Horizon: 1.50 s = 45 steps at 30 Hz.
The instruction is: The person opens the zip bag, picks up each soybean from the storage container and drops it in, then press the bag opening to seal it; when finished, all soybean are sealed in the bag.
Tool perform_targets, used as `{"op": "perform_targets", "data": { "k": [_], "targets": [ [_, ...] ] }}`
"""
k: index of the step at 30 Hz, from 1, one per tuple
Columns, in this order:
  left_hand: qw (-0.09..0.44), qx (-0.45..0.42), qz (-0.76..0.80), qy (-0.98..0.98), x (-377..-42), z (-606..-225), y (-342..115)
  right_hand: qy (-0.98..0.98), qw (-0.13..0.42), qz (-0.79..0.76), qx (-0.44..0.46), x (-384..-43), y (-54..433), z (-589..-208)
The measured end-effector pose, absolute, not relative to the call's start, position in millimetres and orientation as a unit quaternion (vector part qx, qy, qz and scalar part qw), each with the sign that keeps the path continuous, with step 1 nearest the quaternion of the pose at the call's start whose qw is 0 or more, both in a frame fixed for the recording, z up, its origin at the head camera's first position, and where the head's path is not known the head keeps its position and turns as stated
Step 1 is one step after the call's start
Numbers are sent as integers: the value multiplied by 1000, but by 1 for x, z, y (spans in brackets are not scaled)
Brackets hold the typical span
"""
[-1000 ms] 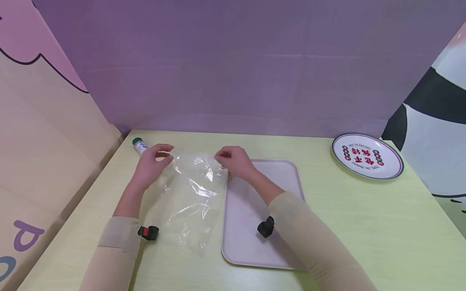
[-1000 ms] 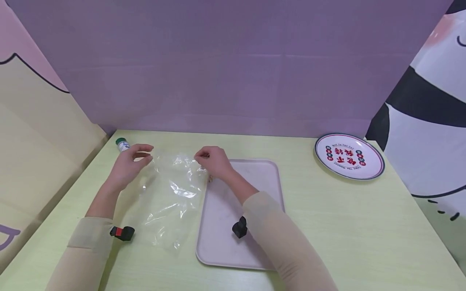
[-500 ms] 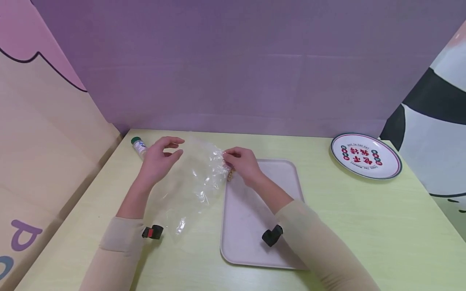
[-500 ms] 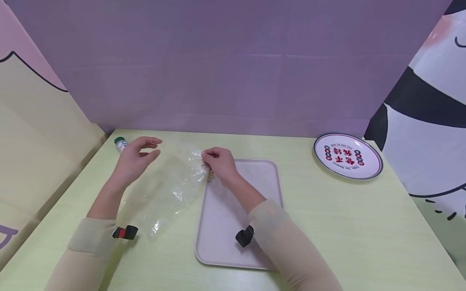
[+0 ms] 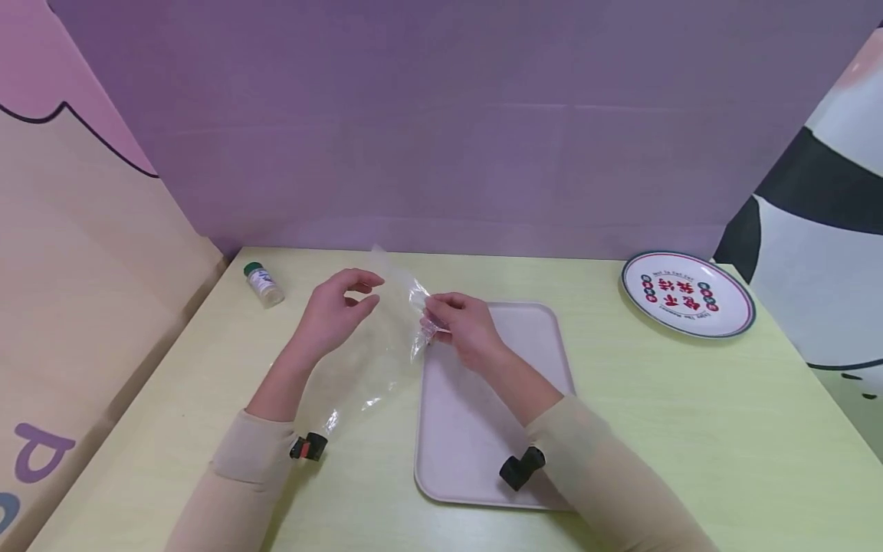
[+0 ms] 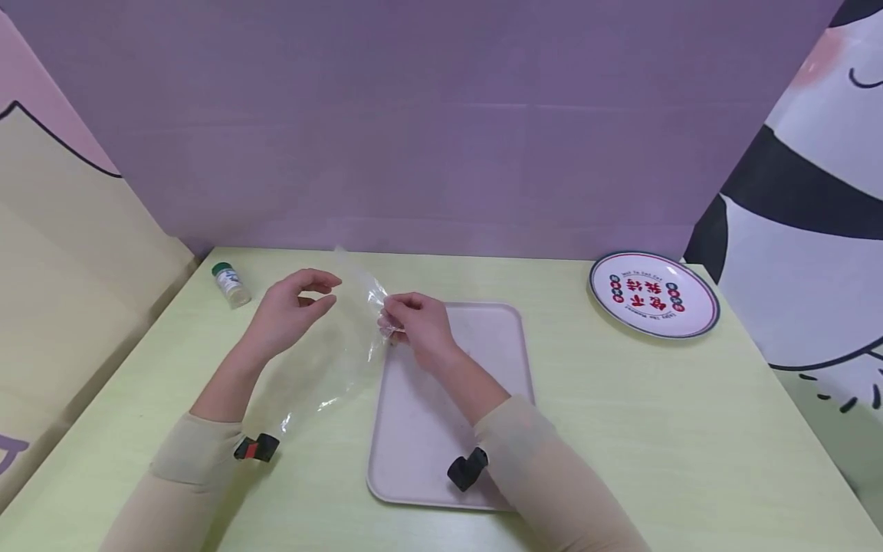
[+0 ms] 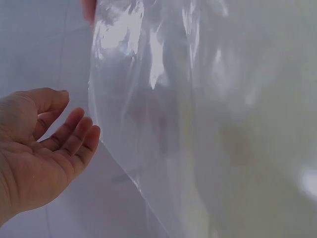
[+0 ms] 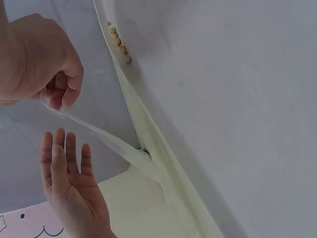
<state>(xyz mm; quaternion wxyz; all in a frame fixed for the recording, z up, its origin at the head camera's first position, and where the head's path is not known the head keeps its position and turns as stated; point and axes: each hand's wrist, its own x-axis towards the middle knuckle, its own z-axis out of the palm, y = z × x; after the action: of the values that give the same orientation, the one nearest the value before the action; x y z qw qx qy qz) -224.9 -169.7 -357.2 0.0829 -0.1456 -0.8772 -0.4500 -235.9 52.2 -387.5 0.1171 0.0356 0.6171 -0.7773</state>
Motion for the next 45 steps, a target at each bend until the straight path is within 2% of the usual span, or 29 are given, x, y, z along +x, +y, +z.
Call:
{"op": "perform_targets", "data": {
  "k": [10,22,36,45],
  "targets": [
    [76,-169,-465,-866,-225,-357,-148,576,137,-804,57,-220,53,-388],
    [64,-187,-457,-867,-224,-360,-132,573,203,-793,44,-200,55,-393],
    [36,-178,-442,-879,-211,-359,-119,694,161,-701,34,-189,57,-387],
    [22,-91,-435,-896,-199,-356,-105,714,137,-687,18,-186,56,-390]
  ]
}}
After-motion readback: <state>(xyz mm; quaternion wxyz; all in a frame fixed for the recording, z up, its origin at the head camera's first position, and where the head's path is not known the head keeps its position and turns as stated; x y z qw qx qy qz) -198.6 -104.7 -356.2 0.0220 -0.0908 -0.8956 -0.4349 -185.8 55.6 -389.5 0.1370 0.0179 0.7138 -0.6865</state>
